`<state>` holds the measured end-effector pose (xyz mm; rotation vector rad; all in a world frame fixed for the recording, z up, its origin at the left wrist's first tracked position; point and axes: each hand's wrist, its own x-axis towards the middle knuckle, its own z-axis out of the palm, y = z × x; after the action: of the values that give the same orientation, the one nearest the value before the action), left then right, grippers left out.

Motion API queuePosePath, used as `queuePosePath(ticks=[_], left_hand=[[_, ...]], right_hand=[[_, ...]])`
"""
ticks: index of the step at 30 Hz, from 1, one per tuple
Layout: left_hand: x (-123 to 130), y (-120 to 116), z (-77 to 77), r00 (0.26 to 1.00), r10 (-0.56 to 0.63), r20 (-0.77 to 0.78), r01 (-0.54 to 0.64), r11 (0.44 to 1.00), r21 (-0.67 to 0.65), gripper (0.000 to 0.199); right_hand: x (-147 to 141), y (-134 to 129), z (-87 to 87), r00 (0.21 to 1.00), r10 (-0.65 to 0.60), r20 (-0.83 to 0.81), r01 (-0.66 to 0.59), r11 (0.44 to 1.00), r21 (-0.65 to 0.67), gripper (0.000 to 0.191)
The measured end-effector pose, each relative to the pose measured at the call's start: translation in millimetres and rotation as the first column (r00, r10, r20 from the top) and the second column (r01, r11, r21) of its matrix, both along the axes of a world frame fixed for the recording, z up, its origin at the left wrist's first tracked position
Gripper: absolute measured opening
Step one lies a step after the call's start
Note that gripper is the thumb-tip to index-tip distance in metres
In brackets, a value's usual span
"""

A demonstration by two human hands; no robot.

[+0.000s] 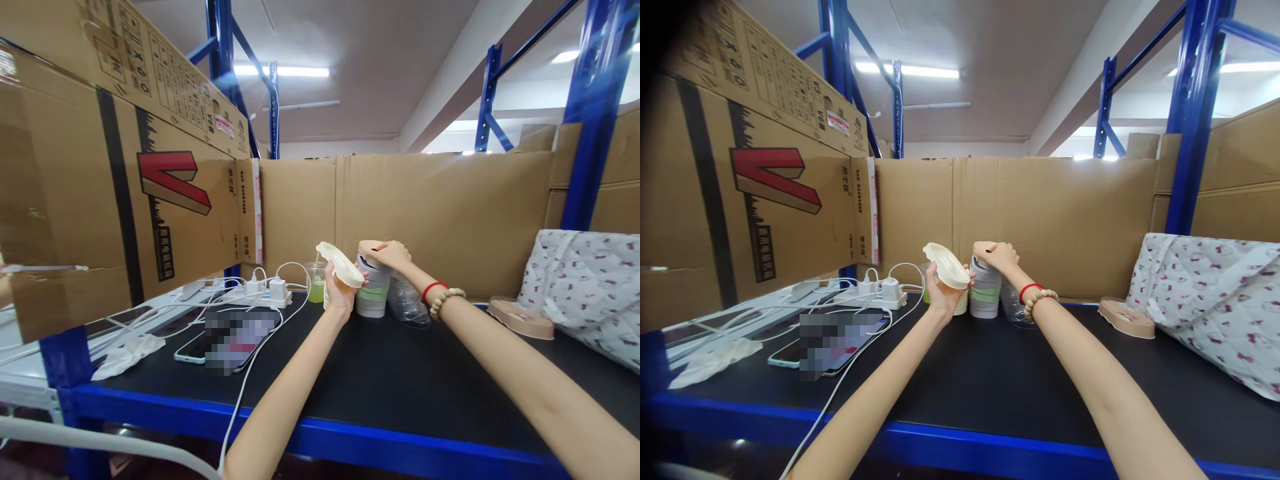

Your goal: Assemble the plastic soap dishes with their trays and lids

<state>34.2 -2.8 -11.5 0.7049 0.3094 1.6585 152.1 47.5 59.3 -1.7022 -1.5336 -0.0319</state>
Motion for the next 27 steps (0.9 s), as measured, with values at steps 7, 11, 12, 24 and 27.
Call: queuePosePath(ticks=[7,11,12,24,27], left_hand=[[-1.1,-5.7,4.7,0.999,-0.015,0.039,0.016,0.999,-0.031,0.046],[-4.5,-7.2,8.0,0.998,-0.013,0.062,0.015,0.999,-0.031,0.045],[-5.3,-7.6,8.8,0.998,-0.023,0.064,0.024,1.0,-0.018,0.046],[-19.1,17.9,2.1,0.939,0.317,-0.135,-0.324,0.946,-0.031,0.05],[-27.5,38.1,-17.8,0.79,0.528,-0.312,-0.581,0.807,-0.104,0.036]], right_hand=[[0.1,-6.5,-9.4,0.987,0.083,0.137,-0.129,0.92,0.369,0.047],[3.1,-20.0,-20.2,0.741,0.316,0.593,-0.608,0.689,0.393,0.04],[2.8,-23.3,-23.6,0.66,0.351,0.664,-0.685,0.644,0.34,0.039],[-22.3,-23.3,-49.5,0.555,0.347,0.756,-0.754,0.594,0.281,0.027],[-29.4,-19.3,-49.7,0.6,0.274,0.752,-0.699,0.637,0.326,0.028]])
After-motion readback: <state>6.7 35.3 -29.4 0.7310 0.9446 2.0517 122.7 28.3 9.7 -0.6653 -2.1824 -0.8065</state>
